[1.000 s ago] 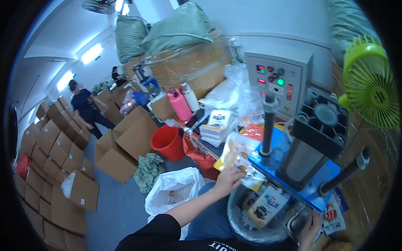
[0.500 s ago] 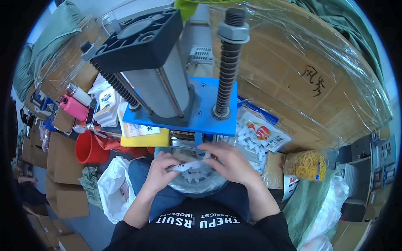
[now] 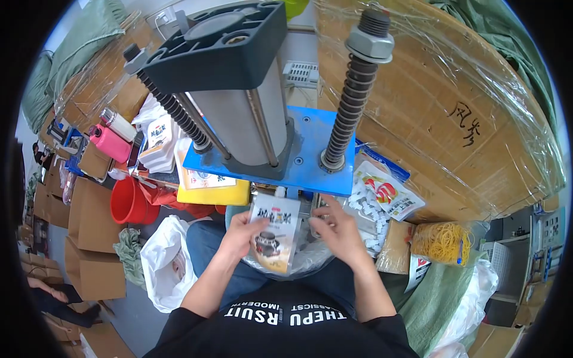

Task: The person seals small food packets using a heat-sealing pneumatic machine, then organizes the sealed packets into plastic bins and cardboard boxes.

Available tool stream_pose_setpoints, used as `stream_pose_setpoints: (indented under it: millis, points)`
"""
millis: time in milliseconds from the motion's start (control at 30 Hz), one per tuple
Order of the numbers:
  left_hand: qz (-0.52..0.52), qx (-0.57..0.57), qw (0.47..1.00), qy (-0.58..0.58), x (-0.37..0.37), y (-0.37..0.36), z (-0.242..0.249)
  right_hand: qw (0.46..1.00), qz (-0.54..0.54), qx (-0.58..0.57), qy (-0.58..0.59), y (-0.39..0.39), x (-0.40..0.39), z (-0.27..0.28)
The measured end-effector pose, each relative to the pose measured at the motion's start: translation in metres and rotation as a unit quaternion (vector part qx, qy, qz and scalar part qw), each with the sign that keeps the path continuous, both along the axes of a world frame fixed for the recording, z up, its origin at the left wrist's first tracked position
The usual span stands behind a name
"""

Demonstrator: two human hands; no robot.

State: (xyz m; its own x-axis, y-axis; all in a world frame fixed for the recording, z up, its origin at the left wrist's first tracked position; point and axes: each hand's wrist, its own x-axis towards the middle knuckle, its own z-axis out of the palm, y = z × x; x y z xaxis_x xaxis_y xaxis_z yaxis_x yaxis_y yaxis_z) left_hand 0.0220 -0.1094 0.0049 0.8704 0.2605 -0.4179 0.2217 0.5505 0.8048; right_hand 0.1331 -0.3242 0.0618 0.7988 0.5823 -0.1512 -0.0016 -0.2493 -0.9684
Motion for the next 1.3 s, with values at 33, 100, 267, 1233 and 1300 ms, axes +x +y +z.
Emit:
stream_pose_setpoints:
  millis: [33,100,267,1233,1300]
  points:
    - [0.009,-0.007,1.000,0.000,0.007,0.004,-0.004,0.999,0.005,-0.030,-0.019,-0.010,0.008,0.000]
    - [0.027,-0.029,0.999,-0.001,0.018,0.008,-0.006,0.994,0.002,-0.056,-0.097,-0.028,0.017,-0.005]
    - [0.043,-0.034,0.998,-0.008,0.021,0.004,-0.017,0.881,-0.130,-0.247,-0.382,-0.049,0.010,-0.033]
    - [-0.049,0.629,0.769,-0.105,-0.025,0.001,0.049,0.981,0.116,-0.022,-0.154,0.010,-0.002,0.031]
    - [-0.134,0.504,0.849,-0.083,-0.027,-0.005,0.053,0.963,0.178,0.032,-0.199,0.020,-0.002,0.029]
